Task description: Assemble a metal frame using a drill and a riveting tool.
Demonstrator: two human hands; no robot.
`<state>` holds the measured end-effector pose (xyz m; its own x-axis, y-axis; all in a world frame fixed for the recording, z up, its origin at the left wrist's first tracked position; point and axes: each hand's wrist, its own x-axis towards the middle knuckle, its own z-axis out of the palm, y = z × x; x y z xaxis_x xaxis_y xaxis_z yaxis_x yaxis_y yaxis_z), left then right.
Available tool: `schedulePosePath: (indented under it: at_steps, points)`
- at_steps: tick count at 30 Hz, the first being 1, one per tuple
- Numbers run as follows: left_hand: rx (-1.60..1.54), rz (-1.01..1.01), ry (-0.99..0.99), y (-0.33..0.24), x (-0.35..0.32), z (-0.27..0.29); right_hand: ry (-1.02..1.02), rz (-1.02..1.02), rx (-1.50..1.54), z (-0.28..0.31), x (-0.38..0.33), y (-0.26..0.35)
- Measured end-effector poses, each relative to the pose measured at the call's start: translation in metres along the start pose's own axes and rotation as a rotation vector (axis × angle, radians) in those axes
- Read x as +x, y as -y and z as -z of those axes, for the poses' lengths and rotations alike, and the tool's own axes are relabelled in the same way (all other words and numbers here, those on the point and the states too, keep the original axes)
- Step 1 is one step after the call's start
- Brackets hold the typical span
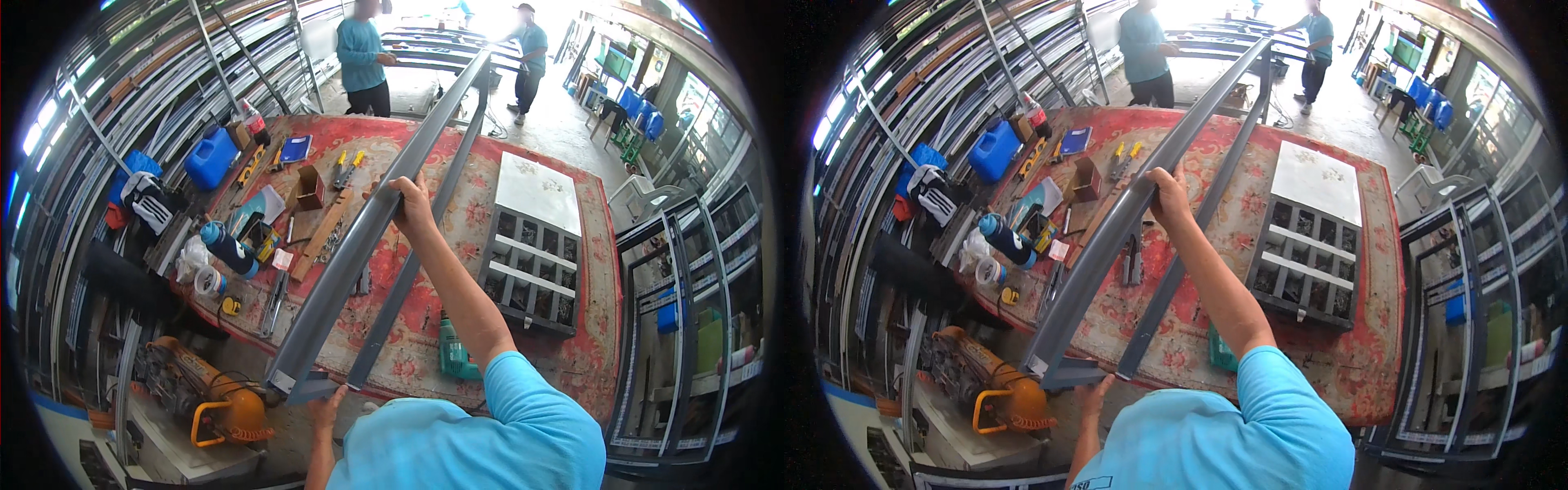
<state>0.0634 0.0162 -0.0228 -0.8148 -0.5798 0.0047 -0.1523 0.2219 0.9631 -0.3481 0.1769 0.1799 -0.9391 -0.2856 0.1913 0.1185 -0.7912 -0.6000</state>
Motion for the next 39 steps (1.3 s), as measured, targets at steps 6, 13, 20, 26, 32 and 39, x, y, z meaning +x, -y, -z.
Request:
schedulePosePath:
  at_steps: [6, 13, 20, 26, 32, 39]
  points:
    - [0.162, -0.001, 0.049, 0.002, 0.007, -0.012, -0.083, -0.006, -0.152, 0.037, 0.013, -0.009]
    - [0.121, 0.146, 0.015, 0.039, 0.019, -0.007, -0.055, -0.124, -0.083, 0.029, 0.017, -0.002]
    - [0.097, 0.209, 0.061, 0.039, 0.009, -0.009, -0.058, -0.051, -0.153, 0.037, 0.026, -0.01]
    - [0.068, 0.205, 0.126, 0.004, -0.01, -0.024, 0.072, -0.176, -0.153, 0.052, 0.037, 0.005]
    - [0.212, 0.047, 0.066, 0.026, -0.014, -0.031, -0.022, -0.06, -0.342, 0.037, 0.009, -0.005]
    - [0.421, -0.075, 0.129, 0.034, -0.018, -0.03, -0.196, -0.022, -0.204, 0.003, -0.009, 0.007]
